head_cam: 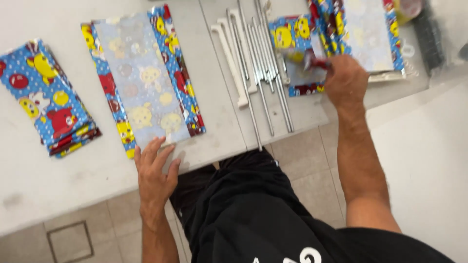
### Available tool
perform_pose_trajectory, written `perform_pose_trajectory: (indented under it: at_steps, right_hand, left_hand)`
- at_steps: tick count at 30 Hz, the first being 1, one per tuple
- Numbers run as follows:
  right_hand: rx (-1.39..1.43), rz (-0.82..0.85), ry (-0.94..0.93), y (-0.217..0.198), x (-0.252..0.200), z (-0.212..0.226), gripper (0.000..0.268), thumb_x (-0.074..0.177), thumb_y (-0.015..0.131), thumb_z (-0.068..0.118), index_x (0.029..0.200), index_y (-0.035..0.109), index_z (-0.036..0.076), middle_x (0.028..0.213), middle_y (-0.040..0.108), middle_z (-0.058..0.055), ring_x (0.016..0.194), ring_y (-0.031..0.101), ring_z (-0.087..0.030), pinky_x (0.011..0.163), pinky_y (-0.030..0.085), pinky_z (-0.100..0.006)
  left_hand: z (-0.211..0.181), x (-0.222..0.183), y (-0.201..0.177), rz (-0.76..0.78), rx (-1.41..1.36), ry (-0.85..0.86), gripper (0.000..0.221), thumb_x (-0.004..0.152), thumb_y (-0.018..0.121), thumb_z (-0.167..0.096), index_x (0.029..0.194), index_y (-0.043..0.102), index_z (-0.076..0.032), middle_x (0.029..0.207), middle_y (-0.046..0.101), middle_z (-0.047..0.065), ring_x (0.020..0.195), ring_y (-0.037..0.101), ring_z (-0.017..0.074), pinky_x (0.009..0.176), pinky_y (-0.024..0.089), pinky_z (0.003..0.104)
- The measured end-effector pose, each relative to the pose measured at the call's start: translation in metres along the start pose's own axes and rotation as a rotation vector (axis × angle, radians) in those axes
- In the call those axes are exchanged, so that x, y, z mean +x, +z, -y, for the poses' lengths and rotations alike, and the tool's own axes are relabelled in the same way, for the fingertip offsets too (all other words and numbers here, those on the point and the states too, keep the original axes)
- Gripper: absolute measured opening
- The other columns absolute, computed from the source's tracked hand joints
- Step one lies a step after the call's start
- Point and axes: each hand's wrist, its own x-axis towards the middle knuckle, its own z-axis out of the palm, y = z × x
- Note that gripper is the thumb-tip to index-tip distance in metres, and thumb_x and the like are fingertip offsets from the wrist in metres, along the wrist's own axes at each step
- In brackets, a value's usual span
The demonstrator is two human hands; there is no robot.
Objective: Assembling a multi-tier shelf by sliding metal support rods into the fabric sleeves of colorful patterned shelf liners and attaching them to the frame.
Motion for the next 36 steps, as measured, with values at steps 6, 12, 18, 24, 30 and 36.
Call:
perform_pose_trajectory:
  at_steps: [6, 12, 18, 24, 30, 36]
  right_hand:
    - [-0.117, 0.54, -0.025, -0.025, -0.005, 0.039, 0.017, 0.086, 0.068, 0.025, 0.102, 0.07, 0.018, 0.097, 0.07, -0.006, 0.09, 0.073, -0.03, 0.074, 0.061, -0.045]
    - [-0.105, 0.504, -0.149, -0.011, -0.007, 0.042, 0.024, 0.091, 0.065, 0.009, 0.115, 0.07, 0.013, 0.113, 0.07, -0.01, 0.098, 0.073, -0.031, 0.083, 0.06, -0.042]
    - [-0.176, 0.337, -0.145, -0.001, -0.004, 0.031, 0.018, 0.091, 0.063, 0.014, 0.108, 0.067, 0.021, 0.084, 0.066, -0.001, 0.077, 0.073, -0.027, 0.071, 0.059, -0.037]
    - [0.105, 0.195, 0.187, -0.061, 0.048, 0.042, 0.051, 0.079, 0.066, 0.007, 0.13, 0.061, 0.012, 0.089, 0.07, -0.022, 0.083, 0.071, -0.05, 0.076, 0.056, -0.058]
    - [0.453, 0.14, 0.089, -0.171, 0.109, 0.085, 0.052, 0.082, 0.059, -0.003, 0.134, 0.057, -0.007, 0.102, 0.075, -0.025, 0.081, 0.073, -0.034, 0.054, 0.056, -0.037]
    - [1.06, 0.667, 0.095, -0.195, 0.156, 0.152, 0.073, 0.067, 0.05, -0.013, 0.139, 0.049, -0.002, 0.097, 0.068, -0.018, 0.086, 0.066, -0.019, 0.061, 0.049, -0.026]
  left_hand:
    - [-0.005, -0.006, 0.001, 0.04, -0.043, -0.069, 0.028, 0.093, 0.074, -0.026, 0.118, 0.075, -0.015, 0.141, 0.063, 0.011, 0.141, 0.053, 0.0331, 0.128, 0.016, 0.055]
    - [-0.007, 0.0, 0.003, 0.062, -0.087, -0.066, 0.027, 0.093, 0.075, -0.025, 0.118, 0.076, -0.015, 0.14, 0.064, 0.012, 0.141, 0.052, 0.0335, 0.128, 0.016, 0.056]
    - [-0.014, 0.004, 0.002, 0.031, -0.123, -0.044, 0.026, 0.093, 0.075, -0.023, 0.116, 0.076, -0.013, 0.138, 0.065, 0.012, 0.139, 0.054, 0.0345, 0.127, 0.017, 0.057]
    - [-0.022, -0.001, -0.001, -0.002, -0.131, -0.048, 0.026, 0.093, 0.074, -0.026, 0.117, 0.074, -0.015, 0.139, 0.064, 0.007, 0.139, 0.054, 0.0311, 0.127, 0.02, 0.054]
    - [-0.049, 0.033, -0.001, 0.027, -0.191, 0.049, 0.028, 0.095, 0.072, -0.015, 0.121, 0.069, -0.007, 0.14, 0.063, 0.011, 0.138, 0.055, 0.0324, 0.123, 0.03, 0.061]
    - [-0.097, 0.107, 0.003, -0.017, -0.327, 0.238, 0.077, 0.095, 0.081, -0.026, 0.155, 0.038, -0.006, 0.161, 0.043, 0.017, 0.151, 0.044, 0.0365, 0.13, 0.031, 0.055]
